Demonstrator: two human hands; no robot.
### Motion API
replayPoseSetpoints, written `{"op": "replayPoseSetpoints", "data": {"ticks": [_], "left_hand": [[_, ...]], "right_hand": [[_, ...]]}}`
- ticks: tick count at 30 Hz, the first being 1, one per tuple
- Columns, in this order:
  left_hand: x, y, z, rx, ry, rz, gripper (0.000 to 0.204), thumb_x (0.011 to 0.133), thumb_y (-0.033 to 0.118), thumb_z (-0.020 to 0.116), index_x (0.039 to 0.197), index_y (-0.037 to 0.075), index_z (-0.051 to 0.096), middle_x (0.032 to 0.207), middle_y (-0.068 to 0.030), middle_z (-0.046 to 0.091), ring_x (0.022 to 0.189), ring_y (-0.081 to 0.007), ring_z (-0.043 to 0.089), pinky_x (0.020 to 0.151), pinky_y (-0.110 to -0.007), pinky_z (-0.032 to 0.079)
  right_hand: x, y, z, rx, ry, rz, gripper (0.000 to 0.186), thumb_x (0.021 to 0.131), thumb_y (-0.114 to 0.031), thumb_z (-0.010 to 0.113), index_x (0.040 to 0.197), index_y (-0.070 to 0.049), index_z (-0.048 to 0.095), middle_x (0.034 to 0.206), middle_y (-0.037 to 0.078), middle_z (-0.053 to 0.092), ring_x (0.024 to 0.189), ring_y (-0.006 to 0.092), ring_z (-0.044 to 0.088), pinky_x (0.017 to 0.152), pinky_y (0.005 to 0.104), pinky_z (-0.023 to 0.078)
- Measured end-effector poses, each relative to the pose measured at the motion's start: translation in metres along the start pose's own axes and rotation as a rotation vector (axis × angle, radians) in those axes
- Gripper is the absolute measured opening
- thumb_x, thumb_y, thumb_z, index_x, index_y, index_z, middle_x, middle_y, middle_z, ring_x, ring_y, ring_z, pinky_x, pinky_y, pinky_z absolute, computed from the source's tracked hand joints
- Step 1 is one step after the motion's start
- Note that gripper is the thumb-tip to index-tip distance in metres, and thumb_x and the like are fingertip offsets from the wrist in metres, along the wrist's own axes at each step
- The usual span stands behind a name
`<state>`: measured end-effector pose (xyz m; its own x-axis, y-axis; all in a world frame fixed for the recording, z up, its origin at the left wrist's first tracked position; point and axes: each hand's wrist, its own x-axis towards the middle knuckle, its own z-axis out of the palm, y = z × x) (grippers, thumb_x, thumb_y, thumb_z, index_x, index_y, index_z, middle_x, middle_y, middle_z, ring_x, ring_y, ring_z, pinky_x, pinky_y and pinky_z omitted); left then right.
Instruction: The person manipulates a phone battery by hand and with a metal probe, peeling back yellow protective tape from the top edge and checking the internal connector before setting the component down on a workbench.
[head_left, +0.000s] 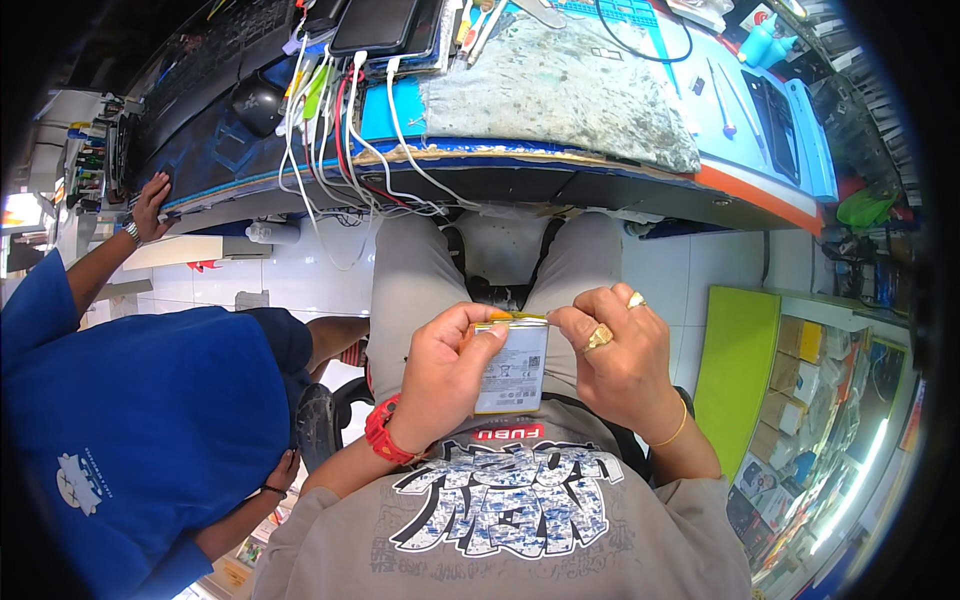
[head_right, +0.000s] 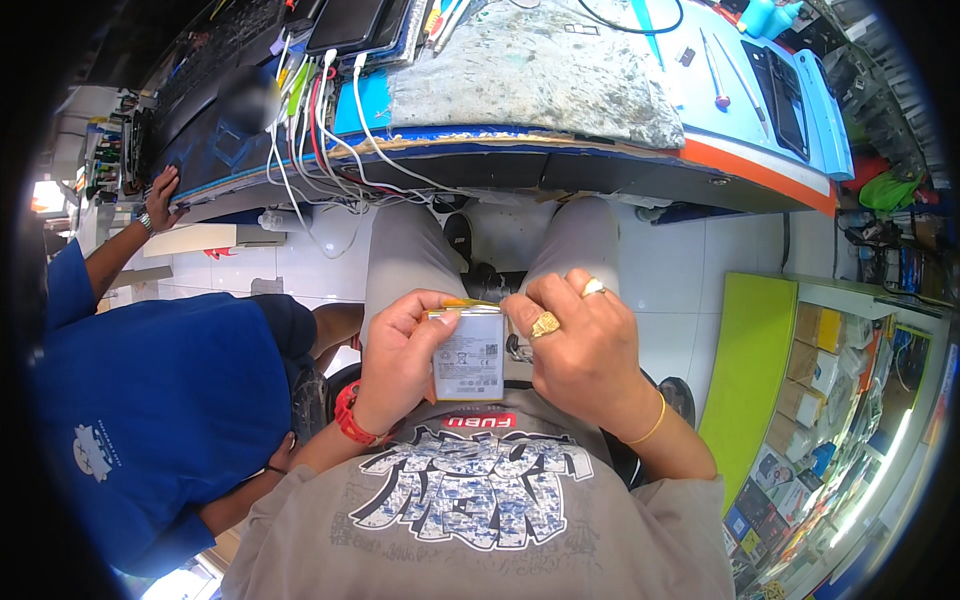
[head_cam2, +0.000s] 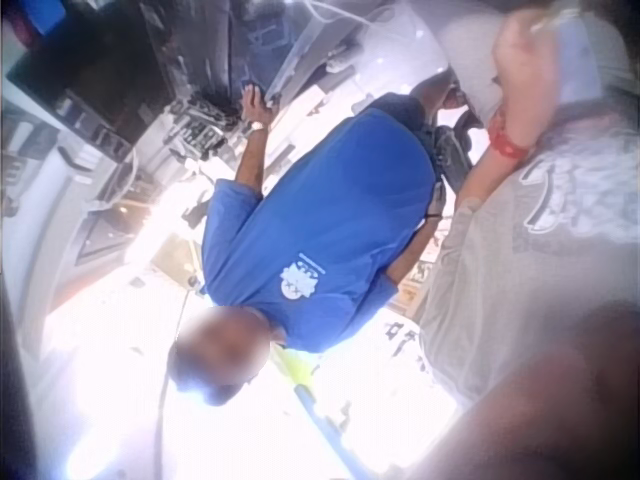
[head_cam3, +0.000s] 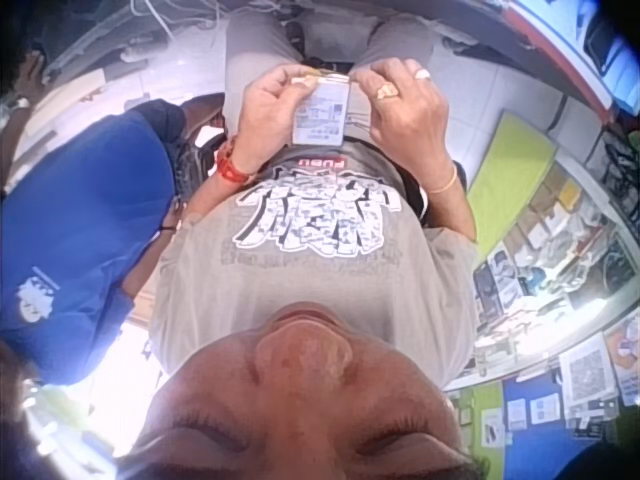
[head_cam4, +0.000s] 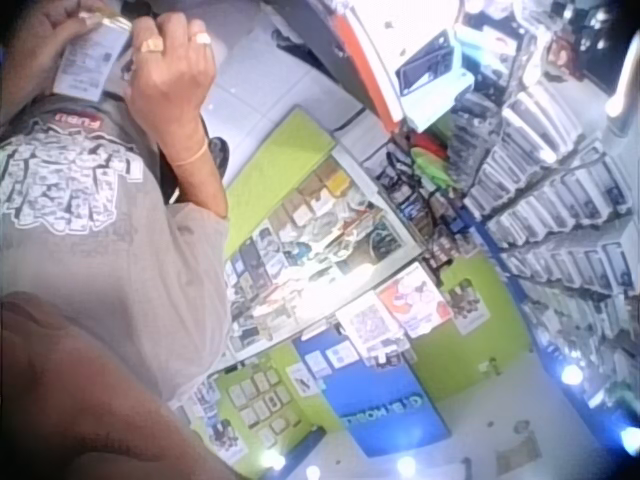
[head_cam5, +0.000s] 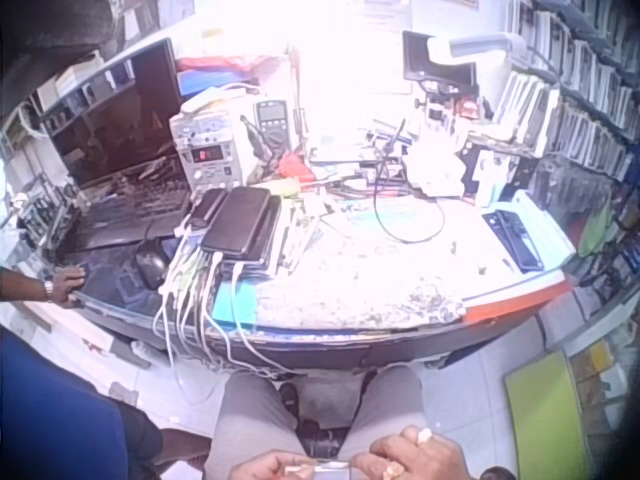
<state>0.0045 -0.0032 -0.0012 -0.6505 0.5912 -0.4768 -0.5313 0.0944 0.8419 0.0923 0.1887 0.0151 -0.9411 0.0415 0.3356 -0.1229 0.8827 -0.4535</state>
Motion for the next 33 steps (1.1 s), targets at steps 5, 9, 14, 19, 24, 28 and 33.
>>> {"op": "replayPoseSetpoints", "data": {"ticks": [5, 9, 14, 19, 24, 28, 33], "left_hand": [[0.002, -0.002, -0.002, -0.05, -0.024, 0.037, 0.023, 0.101, 0.011, 0.058, 0.114, -0.007, 0.064, 0.096, -0.0091, 0.073, 0.082, -0.0095, 0.068, 0.073, -0.026, 0.056], [-0.003, 0.0, -0.005, 0.077, -0.047, 0.025, 0.023, 0.102, 0.011, 0.056, 0.112, -0.007, 0.065, 0.095, -0.0085, 0.073, 0.081, -0.0096, 0.068, 0.073, -0.026, 0.056], [-0.017, -0.012, -0.013, 0.196, -0.063, -0.031, 0.024, 0.102, 0.011, 0.055, 0.113, -0.007, 0.066, 0.094, -0.0075, 0.073, 0.081, -0.0083, 0.067, 0.072, -0.025, 0.055], [-0.025, -0.02, -0.019, 0.139, -0.104, -0.056, 0.024, 0.103, 0.011, 0.054, 0.114, -0.007, 0.065, 0.096, -0.0086, 0.073, 0.084, -0.0082, 0.067, 0.073, -0.025, 0.055], [-0.028, -0.022, -0.02, 0.152, -0.1, -0.067, 0.024, 0.103, 0.011, 0.055, 0.115, -0.007, 0.064, 0.099, -0.0101, 0.073, 0.087, -0.0097, 0.068, 0.077, -0.026, 0.056], [-0.03, -0.02, -0.02, 0.161, -0.091, -0.081, 0.023, 0.102, 0.01, 0.055, 0.115, -0.008, 0.064, 0.099, -0.0103, 0.073, 0.087, -0.0097, 0.068, 0.077, -0.026, 0.057], [-0.032, -0.018, -0.016, 0.168, -0.051, -0.136, 0.021, 0.101, 0.009, 0.055, 0.112, -0.005, 0.066, 0.096, -0.0068, 0.072, 0.081, -0.0072, 0.066, 0.071, -0.023, 0.055]], "right_hand": [[0.0, -0.001, 0.002, -0.004, 0.011, -0.005, 0.033, 0.062, 0.0, 0.066, 0.094, -0.009, 0.068, 0.087, 0.004, 0.061, 0.071, 0.0243, 0.055, 0.059, 0.0367, 0.044], [-0.002, -0.004, -0.001, 0.041, -0.038, 0.01, 0.034, 0.062, 0.002, 0.065, 0.094, -0.007, 0.067, 0.09, 0.005, 0.062, 0.073, 0.0248, 0.058, 0.061, 0.0364, 0.045], [-0.021, -0.012, 0.006, 0.137, -0.103, 0.059, 0.037, 0.061, 0.002, 0.065, 0.097, -0.005, 0.066, 0.092, 0.006, 0.063, 0.075, 0.025, 0.06, 0.062, 0.0363, 0.045], [-0.033, -0.019, 0.015, 0.138, -0.128, 0.091, 0.038, 0.062, 0.001, 0.066, 0.099, -0.005, 0.065, 0.091, 0.006, 0.062, 0.074, 0.0244, 0.06, 0.062, 0.0358, 0.046], [-0.036, -0.024, 0.017, 0.143, -0.127, 0.1, 0.035, 0.064, 0.002, 0.066, 0.098, -0.005, 0.065, 0.089, 0.007, 0.062, 0.074, 0.0248, 0.06, 0.062, 0.0365, 0.046], [-0.034, -0.027, 0.015, 0.154, -0.117, 0.098, 0.034, 0.065, 0.007, 0.065, 0.097, -0.004, 0.064, 0.089, 0.008, 0.063, 0.072, 0.0262, 0.061, 0.059, 0.0378, 0.045], [-0.037, -0.024, 0.018, 0.103, -0.098, 0.023, 0.04, 0.059, 0.005, 0.066, 0.098, -0.004, 0.065, 0.091, 0.007, 0.065, 0.069, 0.0235, 0.058, 0.058, 0.0357, 0.043]]}}
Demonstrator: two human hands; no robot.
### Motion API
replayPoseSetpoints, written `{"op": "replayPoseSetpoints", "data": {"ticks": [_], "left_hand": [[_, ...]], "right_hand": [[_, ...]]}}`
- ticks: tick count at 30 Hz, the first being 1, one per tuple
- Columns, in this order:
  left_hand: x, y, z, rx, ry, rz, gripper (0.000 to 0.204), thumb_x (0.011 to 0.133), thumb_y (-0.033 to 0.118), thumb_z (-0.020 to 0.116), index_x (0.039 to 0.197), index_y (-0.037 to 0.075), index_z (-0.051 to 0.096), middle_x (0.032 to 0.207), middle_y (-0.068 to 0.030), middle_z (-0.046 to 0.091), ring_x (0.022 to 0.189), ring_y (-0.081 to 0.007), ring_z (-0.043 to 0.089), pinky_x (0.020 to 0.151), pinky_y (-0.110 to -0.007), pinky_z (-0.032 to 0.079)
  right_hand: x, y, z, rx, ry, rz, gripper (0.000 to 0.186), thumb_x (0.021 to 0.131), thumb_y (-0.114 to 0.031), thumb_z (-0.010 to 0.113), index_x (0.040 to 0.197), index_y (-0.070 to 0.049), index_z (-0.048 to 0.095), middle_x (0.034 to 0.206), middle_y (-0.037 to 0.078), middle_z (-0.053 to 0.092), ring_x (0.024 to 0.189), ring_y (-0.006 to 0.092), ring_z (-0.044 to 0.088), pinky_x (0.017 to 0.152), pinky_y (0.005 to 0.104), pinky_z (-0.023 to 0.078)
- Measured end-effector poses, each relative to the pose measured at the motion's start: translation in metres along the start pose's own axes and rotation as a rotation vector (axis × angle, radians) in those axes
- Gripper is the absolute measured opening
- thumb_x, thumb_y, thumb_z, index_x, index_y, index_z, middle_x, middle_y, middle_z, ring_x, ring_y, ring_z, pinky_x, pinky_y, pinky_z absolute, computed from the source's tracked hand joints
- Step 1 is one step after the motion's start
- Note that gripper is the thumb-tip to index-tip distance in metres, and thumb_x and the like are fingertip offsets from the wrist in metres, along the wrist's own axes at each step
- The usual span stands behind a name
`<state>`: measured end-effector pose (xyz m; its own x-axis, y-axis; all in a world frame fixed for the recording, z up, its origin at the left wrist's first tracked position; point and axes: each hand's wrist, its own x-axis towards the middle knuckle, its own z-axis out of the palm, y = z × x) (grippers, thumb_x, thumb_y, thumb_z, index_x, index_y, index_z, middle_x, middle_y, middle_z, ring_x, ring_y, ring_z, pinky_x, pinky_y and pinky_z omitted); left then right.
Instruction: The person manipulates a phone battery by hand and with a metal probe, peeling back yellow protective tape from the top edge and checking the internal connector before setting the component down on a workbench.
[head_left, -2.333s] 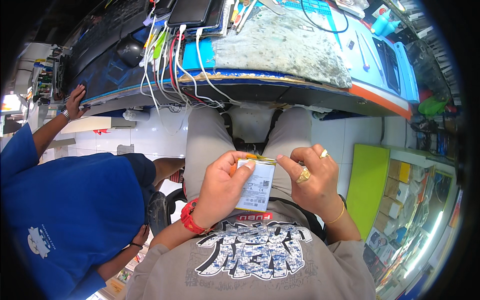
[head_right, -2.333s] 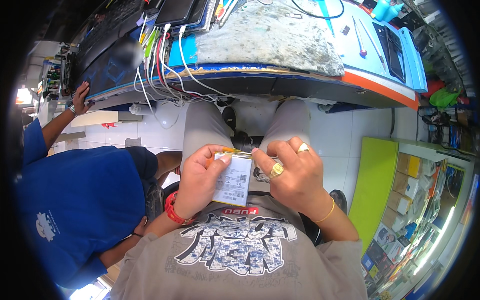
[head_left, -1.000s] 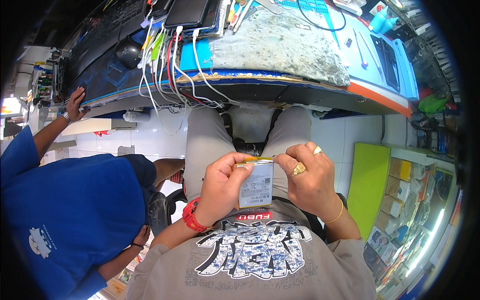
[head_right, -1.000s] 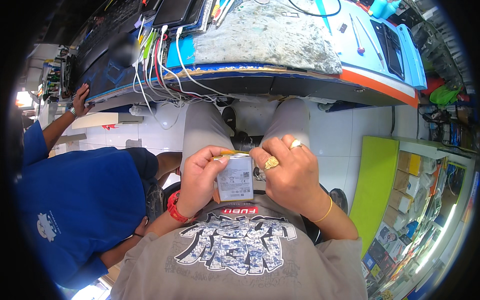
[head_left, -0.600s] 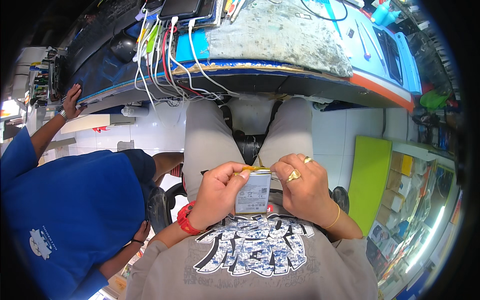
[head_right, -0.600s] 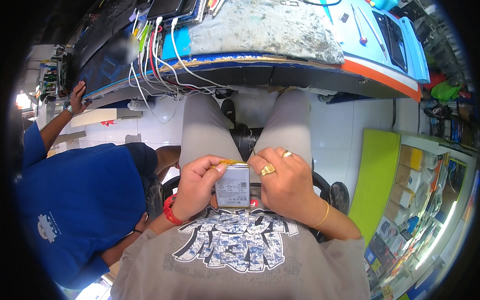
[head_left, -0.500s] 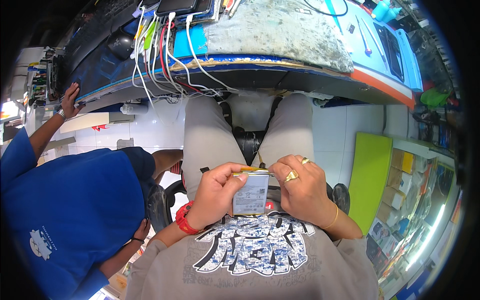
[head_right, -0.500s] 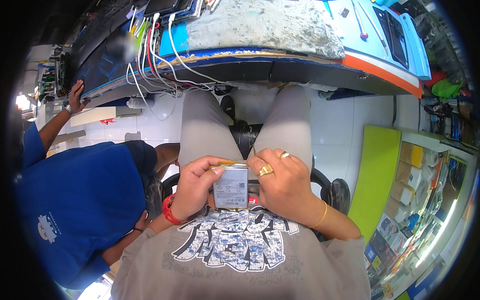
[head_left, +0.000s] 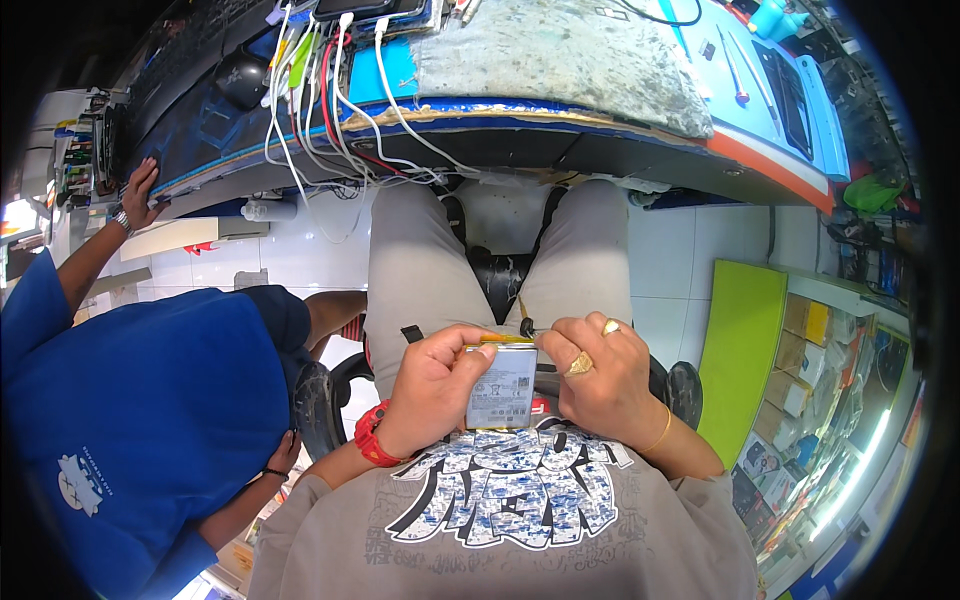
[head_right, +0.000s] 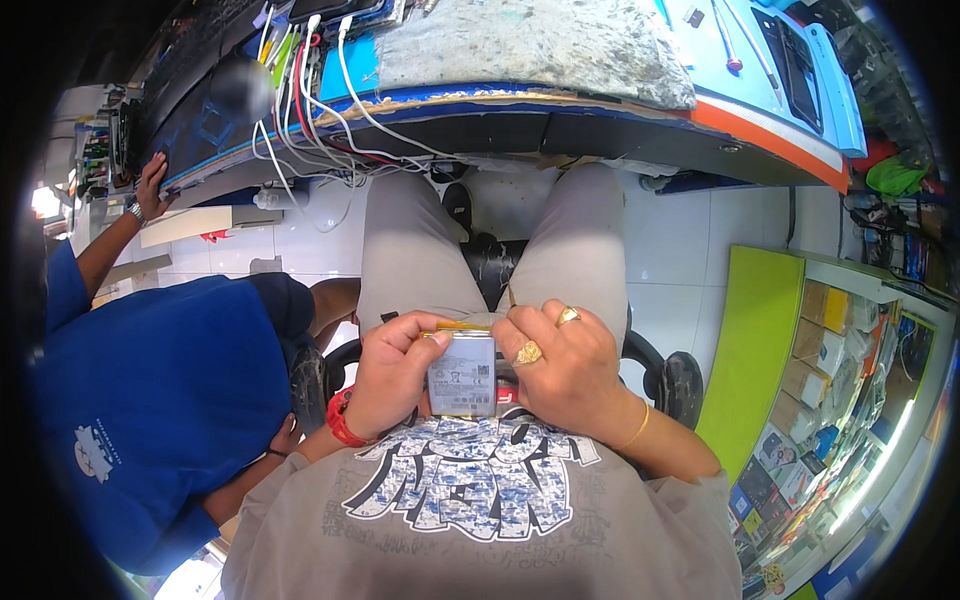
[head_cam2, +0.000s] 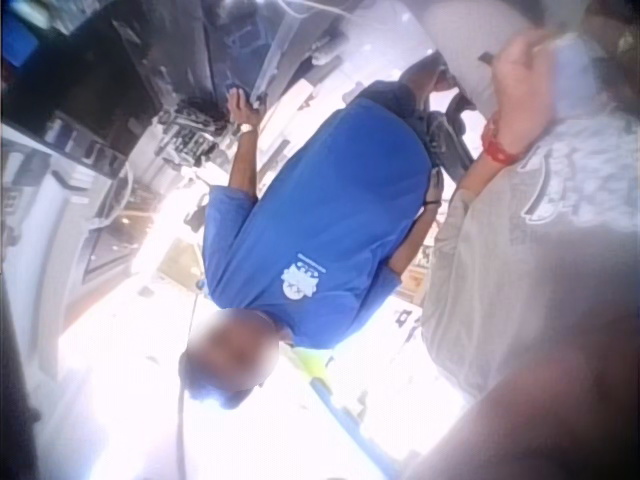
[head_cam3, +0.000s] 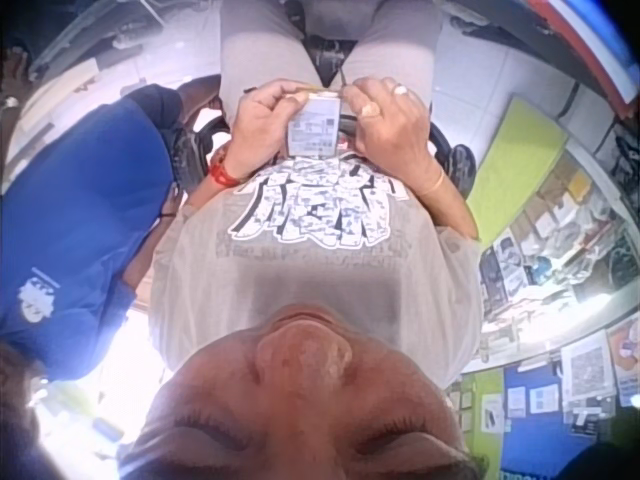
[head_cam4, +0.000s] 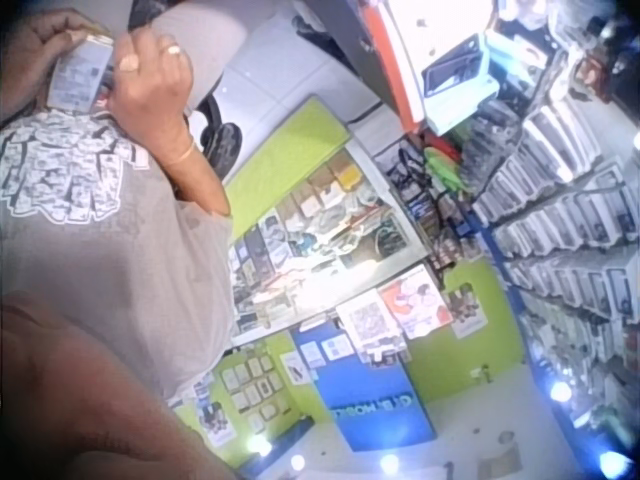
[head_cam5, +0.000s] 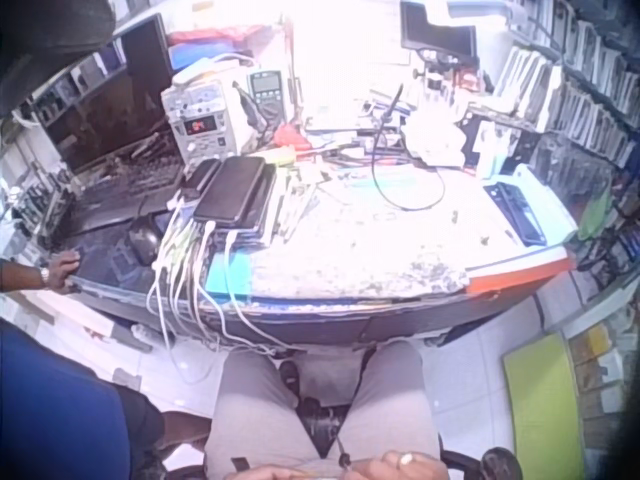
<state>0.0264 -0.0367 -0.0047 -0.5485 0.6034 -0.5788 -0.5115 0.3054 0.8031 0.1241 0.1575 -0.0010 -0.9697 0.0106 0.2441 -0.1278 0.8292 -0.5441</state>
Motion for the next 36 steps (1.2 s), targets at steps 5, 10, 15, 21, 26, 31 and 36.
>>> {"op": "replayPoseSetpoints", "data": {"ticks": [5, 10, 15, 21, 26, 31, 36], "left_hand": [[0.0, 0.002, 0.003, 0.004, 0.012, -0.021, 0.021, 0.101, 0.01, 0.054, 0.111, -0.004, 0.067, 0.09, -0.0055, 0.071, 0.07, -0.0052, 0.063, 0.054, -0.021, 0.05], [0.0, 0.003, 0.004, -0.004, 0.028, -0.043, 0.021, 0.101, 0.011, 0.055, 0.109, -0.005, 0.067, 0.09, -0.0063, 0.071, 0.072, -0.0064, 0.064, 0.06, -0.022, 0.052], [0.002, 0.004, 0.004, -0.023, 0.034, -0.07, 0.022, 0.101, 0.011, 0.055, 0.106, -0.006, 0.067, 0.091, -0.0076, 0.072, 0.077, -0.0082, 0.066, 0.069, -0.023, 0.053], [0.003, -0.001, 0.004, -0.036, 0.045, -0.05, 0.022, 0.101, 0.012, 0.055, 0.107, -0.006, 0.067, 0.092, -0.0084, 0.072, 0.077, -0.0081, 0.066, 0.067, -0.023, 0.053], [0.003, 0.0, 0.004, -0.061, 0.046, -0.066, 0.021, 0.101, 0.011, 0.055, 0.107, -0.005, 0.067, 0.09, -0.0076, 0.072, 0.074, -0.008, 0.066, 0.064, -0.023, 0.053], [0.005, -0.007, 0.004, -0.03, 0.053, 0.009, 0.02, 0.1, 0.011, 0.055, 0.107, -0.004, 0.066, 0.086, -0.0061, 0.07, 0.065, -0.0065, 0.063, 0.052, -0.022, 0.049], [0.002, 0.002, 0.003, -0.011, 0.033, -0.05, 0.019, 0.1, 0.009, 0.055, 0.107, -0.005, 0.066, 0.091, -0.0072, 0.071, 0.075, -0.0077, 0.065, 0.067, -0.024, 0.053]], "right_hand": [[-0.008, 0.011, 0.01, -0.102, 0.052, -0.116, 0.038, 0.062, -0.011, 0.069, 0.1, -0.006, 0.066, 0.09, 0.003, 0.063, 0.065, 0.0178, 0.052, 0.054, 0.0322, 0.038], [-0.008, 0.013, 0.009, -0.191, 0.078, -0.215, 0.032, 0.068, -0.017, 0.067, 0.099, -0.007, 0.067, 0.092, 0.001, 0.063, 0.064, 0.0138, 0.05, 0.054, 0.0287, 0.034], [-0.008, 0.016, 0.009, -0.271, 0.132, -0.301, 0.028, 0.072, -0.02, 0.067, 0.098, -0.01, 0.069, 0.092, -0.001, 0.063, 0.065, 0.0114, 0.052, 0.056, 0.0262, 0.034], [-0.007, 0.017, 0.009, -0.294, 0.142, -0.331, 0.024, 0.075, -0.019, 0.066, 0.097, -0.012, 0.07, 0.092, -0.002, 0.062, 0.068, 0.0117, 0.055, 0.059, 0.0254, 0.036], [-0.006, 0.016, 0.009, -0.185, 0.132, -0.27, 0.029, 0.07, -0.015, 0.069, 0.098, -0.009, 0.07, 0.094, 0.001, 0.064, 0.069, 0.0146, 0.056, 0.059, 0.0284, 0.039], [-0.007, 0.006, 0.009, 0.015, 0.083, -0.027, 0.046, 0.058, 0.004, 0.067, 0.104, -0.005, 0.067, 0.091, 0.007, 0.064, 0.068, 0.0226, 0.056, 0.059, 0.0351, 0.043], [-0.009, 0.003, 0.01, -0.036, 0.09, -0.015, 0.045, 0.059, 0.0, 0.069, 0.104, -0.005, 0.066, 0.091, 0.006, 0.064, 0.068, 0.0218, 0.056, 0.058, 0.0344, 0.042]]}}
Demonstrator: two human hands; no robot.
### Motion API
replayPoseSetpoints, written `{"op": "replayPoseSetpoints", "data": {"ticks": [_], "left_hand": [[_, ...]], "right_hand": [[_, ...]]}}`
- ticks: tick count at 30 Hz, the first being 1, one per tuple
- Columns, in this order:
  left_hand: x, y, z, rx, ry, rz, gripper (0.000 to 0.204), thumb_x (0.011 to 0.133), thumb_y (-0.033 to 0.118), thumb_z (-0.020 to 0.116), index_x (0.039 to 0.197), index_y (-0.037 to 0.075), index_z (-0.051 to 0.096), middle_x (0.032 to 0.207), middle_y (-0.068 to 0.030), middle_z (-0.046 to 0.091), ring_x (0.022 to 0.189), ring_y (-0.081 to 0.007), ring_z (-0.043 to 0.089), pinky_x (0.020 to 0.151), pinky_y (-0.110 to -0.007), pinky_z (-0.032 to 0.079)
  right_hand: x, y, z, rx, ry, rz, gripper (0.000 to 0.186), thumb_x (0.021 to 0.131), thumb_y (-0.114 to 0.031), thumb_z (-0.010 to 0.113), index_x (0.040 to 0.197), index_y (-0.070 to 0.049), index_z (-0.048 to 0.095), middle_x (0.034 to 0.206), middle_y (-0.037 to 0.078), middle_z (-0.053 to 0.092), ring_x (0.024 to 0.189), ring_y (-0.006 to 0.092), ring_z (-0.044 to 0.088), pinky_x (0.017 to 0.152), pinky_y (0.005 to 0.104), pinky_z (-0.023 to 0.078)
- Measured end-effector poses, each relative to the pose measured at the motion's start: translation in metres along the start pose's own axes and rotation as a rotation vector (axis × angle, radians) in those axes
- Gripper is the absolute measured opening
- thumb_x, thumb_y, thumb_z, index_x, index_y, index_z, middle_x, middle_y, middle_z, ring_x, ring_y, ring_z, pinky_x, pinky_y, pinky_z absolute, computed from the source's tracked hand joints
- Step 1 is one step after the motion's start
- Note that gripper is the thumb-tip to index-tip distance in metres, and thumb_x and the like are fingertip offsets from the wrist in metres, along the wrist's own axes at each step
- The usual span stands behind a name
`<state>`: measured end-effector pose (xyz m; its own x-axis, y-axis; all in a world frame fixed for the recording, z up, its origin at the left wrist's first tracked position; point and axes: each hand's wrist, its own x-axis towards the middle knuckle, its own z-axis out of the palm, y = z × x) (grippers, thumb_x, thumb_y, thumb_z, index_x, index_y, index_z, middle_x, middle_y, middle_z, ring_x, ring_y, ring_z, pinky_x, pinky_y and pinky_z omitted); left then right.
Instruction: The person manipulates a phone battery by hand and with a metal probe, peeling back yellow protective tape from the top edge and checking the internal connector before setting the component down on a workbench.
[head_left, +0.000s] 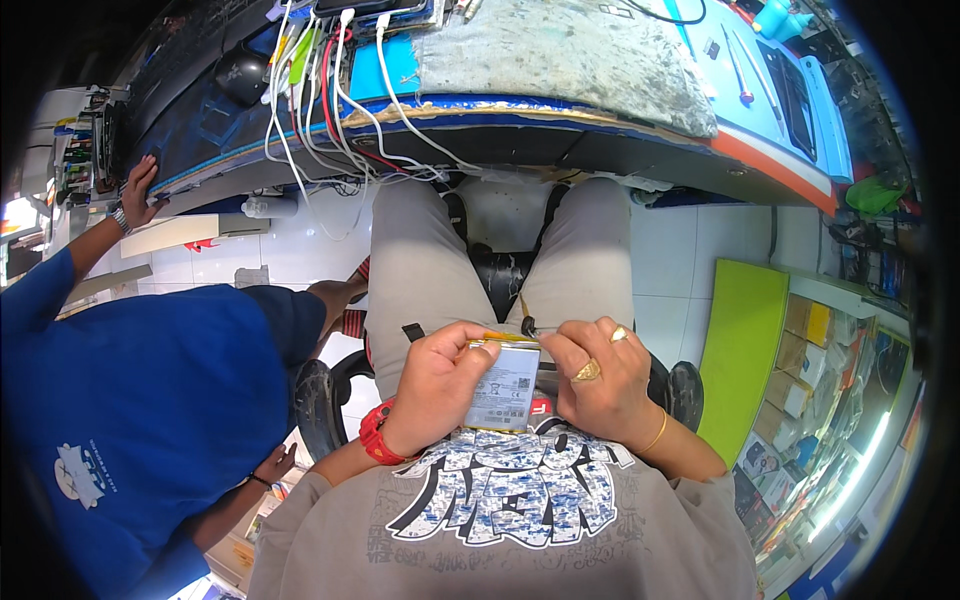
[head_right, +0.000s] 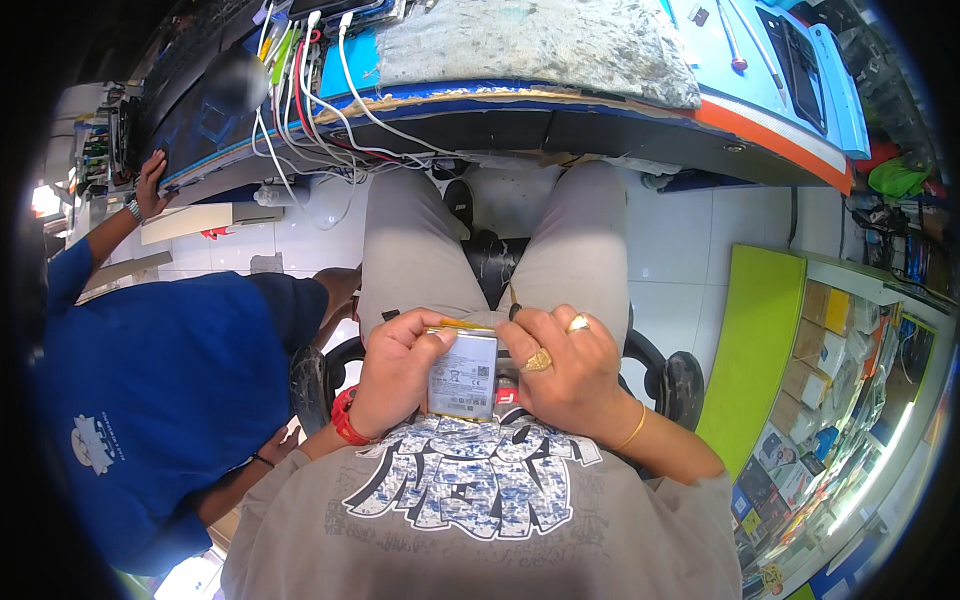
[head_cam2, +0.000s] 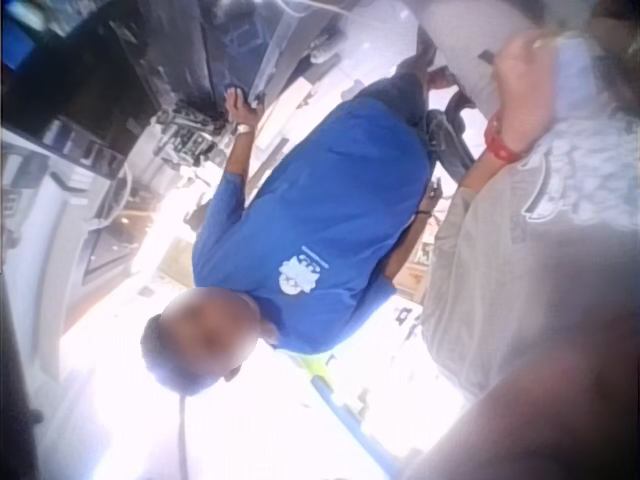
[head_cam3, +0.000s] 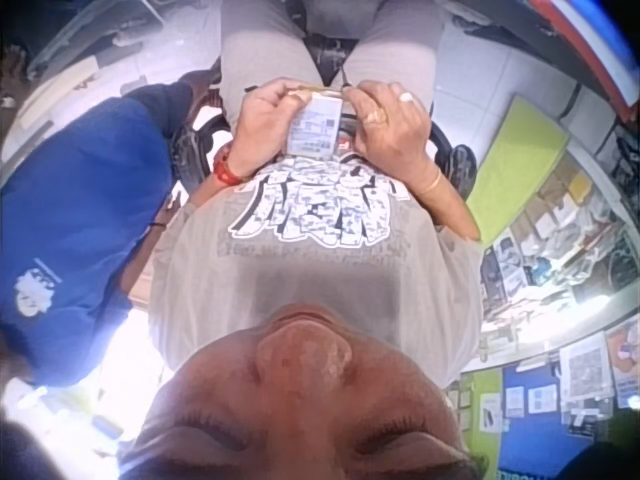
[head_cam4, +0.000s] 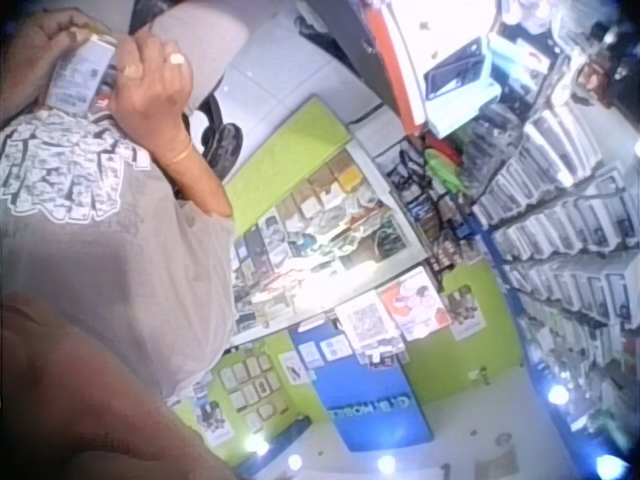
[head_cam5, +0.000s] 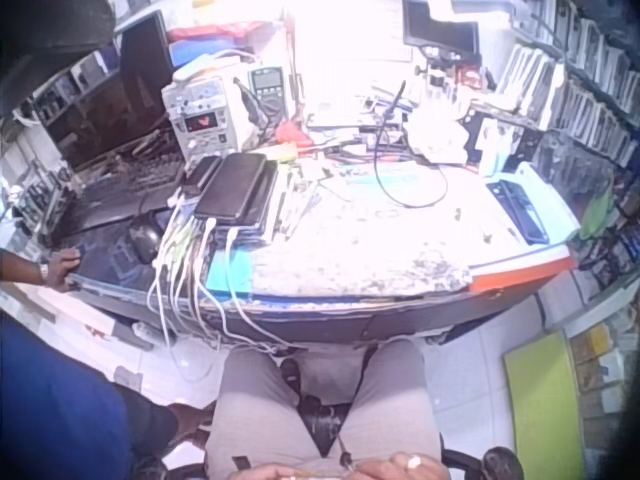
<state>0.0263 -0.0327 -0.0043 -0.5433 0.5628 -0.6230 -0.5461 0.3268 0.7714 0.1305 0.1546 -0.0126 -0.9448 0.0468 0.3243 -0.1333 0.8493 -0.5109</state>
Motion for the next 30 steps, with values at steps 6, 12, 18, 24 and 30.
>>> {"op": "replayPoseSetpoints", "data": {"ticks": [6, 12, 18, 24, 30], "left_hand": [[0.003, -0.007, -0.001, -0.022, 0.022, 0.014, 0.019, 0.099, 0.008, 0.055, 0.106, -0.005, 0.066, 0.092, -0.0073, 0.071, 0.08, -0.0081, 0.065, 0.074, -0.025, 0.053], [0.001, 0.0, 0.0, -0.016, 0.015, -0.002, 0.019, 0.099, 0.008, 0.055, 0.106, -0.006, 0.066, 0.092, -0.0071, 0.071, 0.08, -0.0079, 0.065, 0.074, -0.025, 0.053], [0.002, -0.006, -0.001, -0.013, 0.017, 0.032, 0.018, 0.099, 0.007, 0.056, 0.107, -0.006, 0.067, 0.093, -0.0071, 0.071, 0.081, -0.0074, 0.065, 0.075, -0.024, 0.053], [0.002, -0.005, 0.0, -0.023, 0.027, 0.032, 0.018, 0.098, 0.007, 0.056, 0.104, -0.005, 0.067, 0.09, -0.0065, 0.071, 0.079, -0.0071, 0.064, 0.072, -0.024, 0.052], [0.002, -0.011, -0.001, -0.012, 0.062, 0.028, 0.018, 0.096, 0.009, 0.054, 0.097, -0.004, 0.067, 0.083, -0.0051, 0.069, 0.07, -0.006, 0.06, 0.065, -0.024, 0.049]], "right_hand": [[-0.001, -0.003, -0.004, -0.024, 0.014, -0.008, 0.046, 0.059, 0.004, 0.069, 0.104, -0.005, 0.067, 0.09, 0.007, 0.064, 0.066, 0.0222, 0.056, 0.058, 0.0352, 0.042], [0.001, -0.004, 0.002, -0.027, 0.02, -0.018, 0.044, 0.06, 0.003, 0.071, 0.103, -0.005, 0.066, 0.091, 0.006, 0.064, 0.067, 0.0218, 0.056, 0.059, 0.0347, 0.043], [0.001, -0.004, 0.004, -0.029, 0.004, -0.017, 0.044, 0.06, 0.002, 0.072, 0.103, -0.005, 0.066, 0.091, 0.006, 0.064, 0.068, 0.0212, 0.057, 0.061, 0.0342, 0.043], [0.0, -0.003, 0.004, -0.061, 0.002, -0.068, 0.042, 0.059, -0.004, 0.073, 0.101, -0.005, 0.068, 0.093, 0.004, 0.066, 0.068, 0.0187, 0.057, 0.059, 0.0328, 0.042], [-0.001, 0.0, 0.001, -0.174, 0.013, -0.233, 0.037, 0.065, -0.014, 0.072, 0.101, -0.009, 0.071, 0.094, 0.0, 0.067, 0.069, 0.0146, 0.057, 0.058, 0.0286, 0.04]]}}
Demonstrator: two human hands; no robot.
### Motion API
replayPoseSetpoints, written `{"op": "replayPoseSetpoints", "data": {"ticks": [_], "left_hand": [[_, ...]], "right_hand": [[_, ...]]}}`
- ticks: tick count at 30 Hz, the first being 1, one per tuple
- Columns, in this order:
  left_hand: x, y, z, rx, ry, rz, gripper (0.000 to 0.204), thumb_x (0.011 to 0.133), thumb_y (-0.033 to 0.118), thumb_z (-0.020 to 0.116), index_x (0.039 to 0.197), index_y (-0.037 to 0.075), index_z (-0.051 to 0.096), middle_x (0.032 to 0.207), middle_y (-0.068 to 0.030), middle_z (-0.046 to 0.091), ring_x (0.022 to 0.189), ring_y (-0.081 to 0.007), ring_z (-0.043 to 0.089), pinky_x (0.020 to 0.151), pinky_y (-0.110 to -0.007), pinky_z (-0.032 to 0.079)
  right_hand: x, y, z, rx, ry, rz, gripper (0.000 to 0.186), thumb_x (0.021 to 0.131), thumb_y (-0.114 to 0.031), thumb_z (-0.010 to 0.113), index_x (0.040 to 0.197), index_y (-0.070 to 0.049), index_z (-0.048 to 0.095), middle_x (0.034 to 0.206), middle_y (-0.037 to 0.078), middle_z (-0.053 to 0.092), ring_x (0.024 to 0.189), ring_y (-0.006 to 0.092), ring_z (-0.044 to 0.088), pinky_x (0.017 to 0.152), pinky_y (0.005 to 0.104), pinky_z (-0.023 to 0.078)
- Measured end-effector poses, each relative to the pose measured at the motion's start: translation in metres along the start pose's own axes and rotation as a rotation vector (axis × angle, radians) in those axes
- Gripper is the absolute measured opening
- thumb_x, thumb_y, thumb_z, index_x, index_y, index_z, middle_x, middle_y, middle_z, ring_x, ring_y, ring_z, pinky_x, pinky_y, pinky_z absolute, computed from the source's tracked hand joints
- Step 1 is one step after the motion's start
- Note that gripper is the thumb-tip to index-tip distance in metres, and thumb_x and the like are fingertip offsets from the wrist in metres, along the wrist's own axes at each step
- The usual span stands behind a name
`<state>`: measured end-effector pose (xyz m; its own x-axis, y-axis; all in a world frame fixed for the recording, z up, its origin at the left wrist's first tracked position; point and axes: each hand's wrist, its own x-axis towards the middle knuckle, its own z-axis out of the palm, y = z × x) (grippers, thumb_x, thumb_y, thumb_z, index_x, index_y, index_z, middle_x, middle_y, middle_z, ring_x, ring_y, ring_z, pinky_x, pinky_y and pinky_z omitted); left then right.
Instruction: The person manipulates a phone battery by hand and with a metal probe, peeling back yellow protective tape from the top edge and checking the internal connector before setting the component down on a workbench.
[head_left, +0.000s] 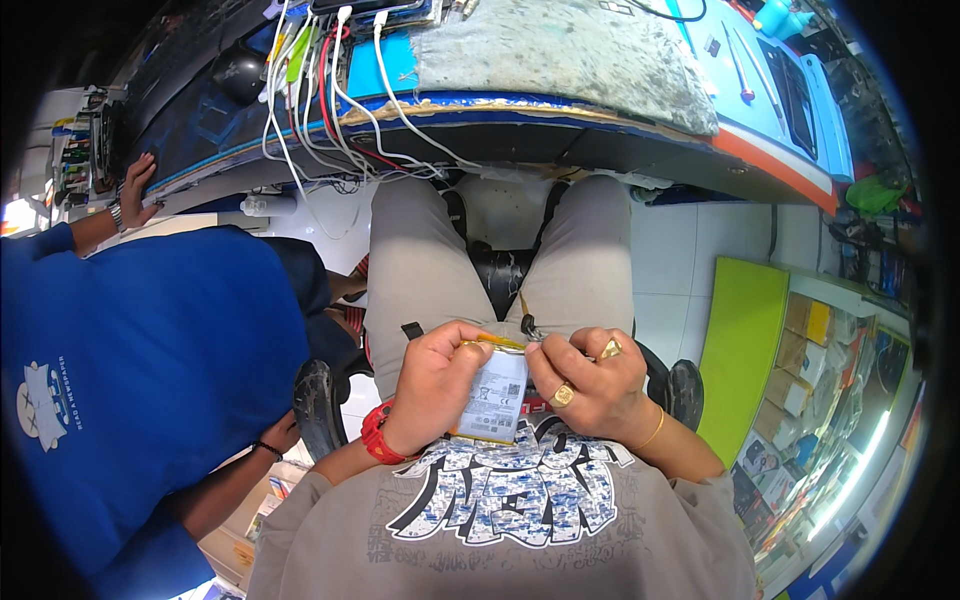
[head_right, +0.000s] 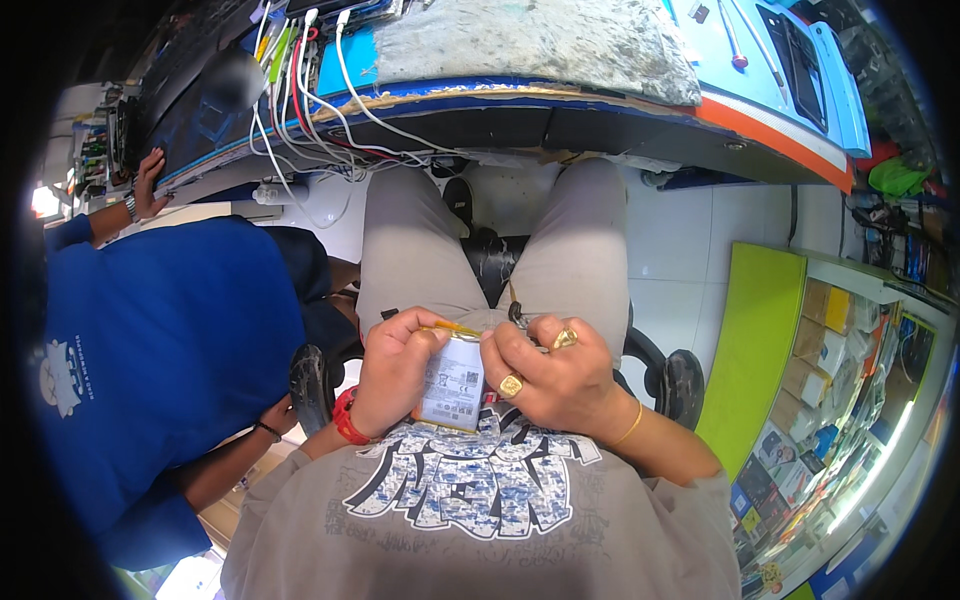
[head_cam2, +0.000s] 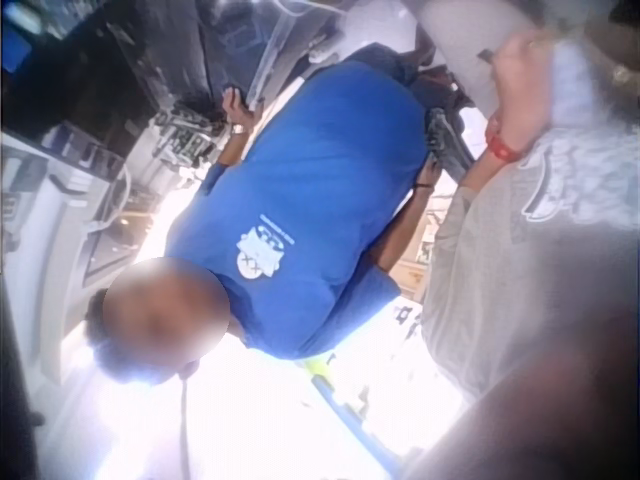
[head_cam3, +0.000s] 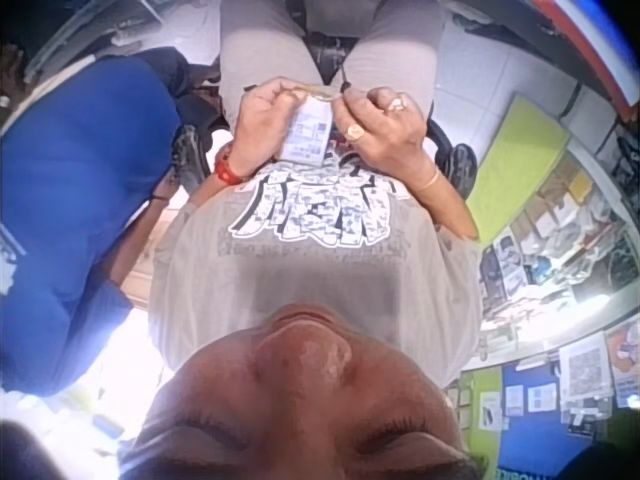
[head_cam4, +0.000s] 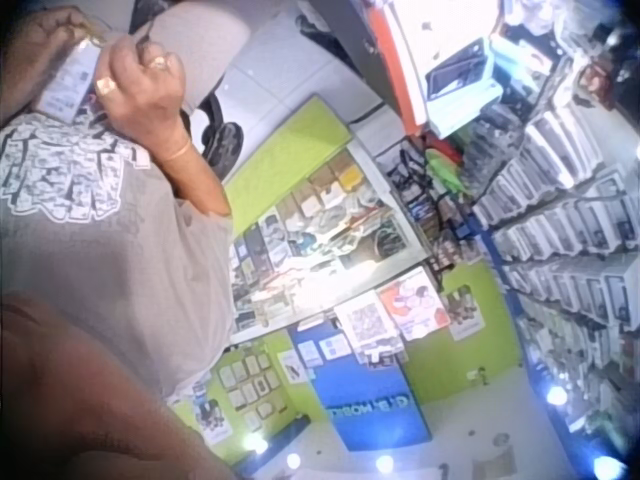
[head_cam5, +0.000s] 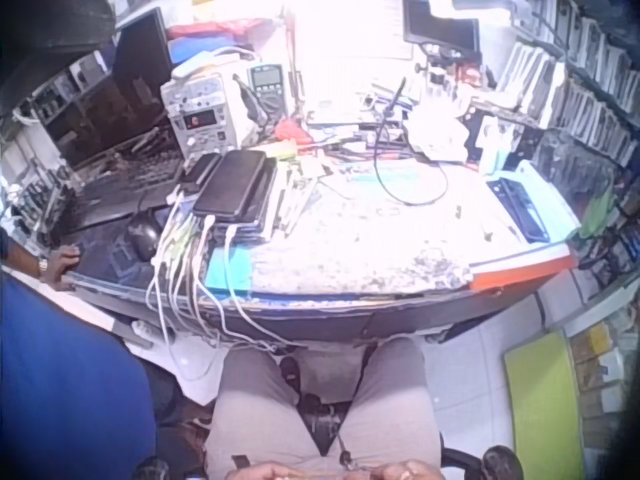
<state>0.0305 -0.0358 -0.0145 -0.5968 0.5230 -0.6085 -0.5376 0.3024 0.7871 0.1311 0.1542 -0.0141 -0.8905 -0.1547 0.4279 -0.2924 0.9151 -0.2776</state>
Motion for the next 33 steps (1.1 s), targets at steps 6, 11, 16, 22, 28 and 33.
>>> {"op": "replayPoseSetpoints", "data": {"ticks": [6, 11, 16, 22, 28, 33], "left_hand": [[0.0, 0.001, 0.0, 0.039, 0.021, 0.005, 0.018, 0.096, 0.009, 0.057, 0.091, -0.005, 0.066, 0.076, -0.0034, 0.066, 0.067, -0.0048, 0.057, 0.06, -0.024, 0.047], [0.0, 0.001, 0.0, 0.018, 0.017, -0.001, 0.018, 0.096, 0.009, 0.057, 0.09, -0.005, 0.066, 0.076, -0.0038, 0.067, 0.067, -0.005, 0.057, 0.06, -0.024, 0.047], [-0.001, 0.009, 0.0, -0.015, -0.007, -0.055, 0.017, 0.098, 0.011, 0.054, 0.094, -0.003, 0.065, 0.079, -0.0038, 0.067, 0.068, -0.0049, 0.058, 0.062, -0.023, 0.048], [-0.001, 0.005, 0.001, -0.013, -0.024, -0.021, 0.015, 0.098, 0.009, 0.055, 0.095, -0.003, 0.064, 0.084, -0.0041, 0.068, 0.072, -0.0049, 0.059, 0.066, -0.023, 0.049], [-0.001, 0.005, 0.001, -0.014, -0.027, -0.007, 0.015, 0.098, 0.009, 0.055, 0.096, -0.003, 0.064, 0.086, -0.0045, 0.069, 0.073, -0.0053, 0.06, 0.066, -0.023, 0.05], [-0.002, 0.005, 0.0, -0.015, -0.046, -0.039, 0.015, 0.098, 0.009, 0.056, 0.099, -0.003, 0.065, 0.087, -0.0054, 0.07, 0.076, -0.0062, 0.063, 0.067, -0.023, 0.051]], "right_hand": [[-0.001, 0.003, -0.001, -0.014, 0.006, -0.043, 0.034, 0.065, -0.017, 0.072, 0.099, -0.011, 0.073, 0.094, -0.001, 0.067, 0.07, 0.0141, 0.059, 0.059, 0.028, 0.04], [-0.001, 0.005, -0.001, 0.011, 0.018, -0.045, 0.036, 0.065, -0.017, 0.071, 0.1, -0.011, 0.073, 0.095, -0.001, 0.067, 0.07, 0.0147, 0.059, 0.059, 0.0287, 0.041], [0.001, 0.004, 0.004, 0.095, 0.037, 0.064, 0.036, 0.064, -0.009, 0.07, 0.101, -0.009, 0.07, 0.093, 0.002, 0.066, 0.07, 0.0179, 0.057, 0.058, 0.0309, 0.042], [-0.002, -0.002, 0.005, 0.257, 0.028, 0.249, 0.05, 0.057, 0.004, 0.069, 0.105, -0.008, 0.068, 0.087, 0.005, 0.064, 0.066, 0.0226, 0.054, 0.056, 0.0349, 0.042], [-0.007, 0.0, -0.003, 0.175, 0.02, 0.214, 0.053, 0.057, -0.004, 0.073, 0.109, -0.008, 0.07, 0.091, 0.005, 0.063, 0.068, 0.0199, 0.056, 0.055, 0.0313, 0.041], [0.002, -0.001, -0.002, 0.264, 0.007, 0.282, 0.045, 0.068, -0.004, 0.074, 0.112, -0.007, 0.07, 0.089, 0.007, 0.062, 0.067, 0.0235, 0.058, 0.055, 0.0343, 0.045]]}}
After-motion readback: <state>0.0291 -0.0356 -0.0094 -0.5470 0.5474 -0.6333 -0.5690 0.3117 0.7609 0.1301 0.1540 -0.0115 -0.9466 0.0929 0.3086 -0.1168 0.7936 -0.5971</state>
